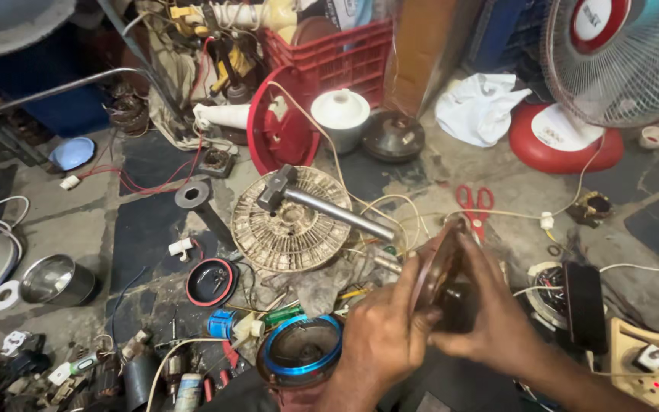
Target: The person sits on the floor of a cluttered repair workshop and works on a fan motor. They pry at the motor housing cover with a screwdriver, wipe the housing with a cloth, tap the rotor shaft with a hammer, and fit the copper-wound rotor into the housing, handling the motor parts by hand throughout.
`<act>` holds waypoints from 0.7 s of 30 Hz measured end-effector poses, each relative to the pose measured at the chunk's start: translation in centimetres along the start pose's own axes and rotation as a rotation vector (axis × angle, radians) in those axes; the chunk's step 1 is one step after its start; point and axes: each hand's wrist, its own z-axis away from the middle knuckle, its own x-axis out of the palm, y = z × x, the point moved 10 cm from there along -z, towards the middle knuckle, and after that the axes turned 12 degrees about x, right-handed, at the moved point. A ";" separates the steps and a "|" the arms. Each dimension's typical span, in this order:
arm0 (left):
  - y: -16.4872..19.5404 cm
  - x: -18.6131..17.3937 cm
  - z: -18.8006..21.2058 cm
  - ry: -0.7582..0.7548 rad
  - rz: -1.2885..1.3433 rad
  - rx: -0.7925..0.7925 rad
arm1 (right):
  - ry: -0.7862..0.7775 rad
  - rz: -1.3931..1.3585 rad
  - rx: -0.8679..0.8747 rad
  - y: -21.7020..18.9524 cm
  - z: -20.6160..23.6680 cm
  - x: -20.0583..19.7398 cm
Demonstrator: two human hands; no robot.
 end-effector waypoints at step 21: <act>3.6 -0.7 0.5 0.027 -0.038 0.151 | -0.066 -0.535 0.416 7.5 -0.4 -4.9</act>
